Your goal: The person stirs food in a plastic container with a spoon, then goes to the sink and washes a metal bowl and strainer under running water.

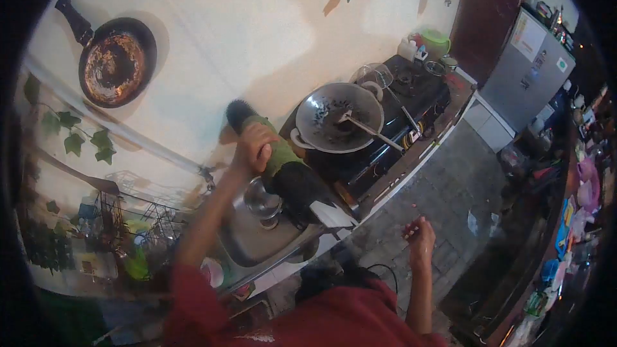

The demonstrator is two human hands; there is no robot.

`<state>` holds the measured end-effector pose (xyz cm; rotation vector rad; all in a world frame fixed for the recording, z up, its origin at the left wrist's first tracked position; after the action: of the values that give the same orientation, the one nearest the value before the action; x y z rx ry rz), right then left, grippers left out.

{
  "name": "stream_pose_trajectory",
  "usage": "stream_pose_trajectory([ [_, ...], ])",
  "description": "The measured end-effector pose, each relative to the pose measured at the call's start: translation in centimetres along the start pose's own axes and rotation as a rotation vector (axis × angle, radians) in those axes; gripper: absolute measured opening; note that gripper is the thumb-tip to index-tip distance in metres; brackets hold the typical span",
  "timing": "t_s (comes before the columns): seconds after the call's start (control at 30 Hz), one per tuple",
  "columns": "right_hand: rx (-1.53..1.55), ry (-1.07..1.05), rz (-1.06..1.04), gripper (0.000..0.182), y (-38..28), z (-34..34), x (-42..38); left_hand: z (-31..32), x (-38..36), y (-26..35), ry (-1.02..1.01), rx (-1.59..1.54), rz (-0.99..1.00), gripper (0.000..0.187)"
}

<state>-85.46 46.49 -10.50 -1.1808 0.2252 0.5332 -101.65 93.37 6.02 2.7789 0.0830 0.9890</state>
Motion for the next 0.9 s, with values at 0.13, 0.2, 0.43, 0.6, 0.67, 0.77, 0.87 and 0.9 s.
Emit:
stream_pose_trajectory([
  [0.13, 0.066, -0.114, -0.027, 0.033, 0.4, -1.3, 0.2, -2.0, 1.8, 2.7, -0.053, 0.083, 0.100, 0.035],
  [0.2, -0.008, -0.145, -0.064, 0.032, -0.4, -0.5, -0.6, -1.9, 2.0, 3.3, 0.006, 0.148, 0.201, 0.036],
  [0.43, -0.053, -0.181, -0.040, 0.031, 1.6, -0.4, -0.6, 1.4, -0.7, 0.9, -0.052, 0.033, 0.138, 0.031],
  [0.6, -0.145, -0.188, 0.005, 0.028, 2.4, -2.0, -1.2, 1.2, -0.3, 2.0, -0.050, 0.030, 0.121, 0.035],
  [0.67, -0.131, -0.130, -0.004, 0.029, 2.1, -2.1, -2.1, 0.4, -0.2, 2.5, -0.068, 0.040, 0.133, 0.035],
  [0.77, -0.134, -0.098, -0.031, 0.032, 2.3, -3.1, -2.6, -1.0, 0.0, 4.6, -0.011, 0.177, 0.165, 0.031],
  [0.87, -0.147, -0.115, -0.071, 0.034, 1.1, -1.8, -4.2, -2.8, -1.2, 7.8, 0.111, 0.445, 0.063, 0.026],
  [0.9, -0.145, -0.092, -0.089, 0.033, 0.7, -1.2, -5.5, -3.8, -2.3, 9.6, 0.118, 0.442, 0.056, 0.026],
])
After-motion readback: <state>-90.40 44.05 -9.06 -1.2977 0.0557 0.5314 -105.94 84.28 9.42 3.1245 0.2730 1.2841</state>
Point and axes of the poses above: each hand's wrist, its own x-axis towards the middle knuckle, its own z-axis out of the palm, y = z × x, the point moved 3 cm from there along x, towards the middle knuckle, and after that the axes turned 9 degrees about x, right-handed, at the moved point
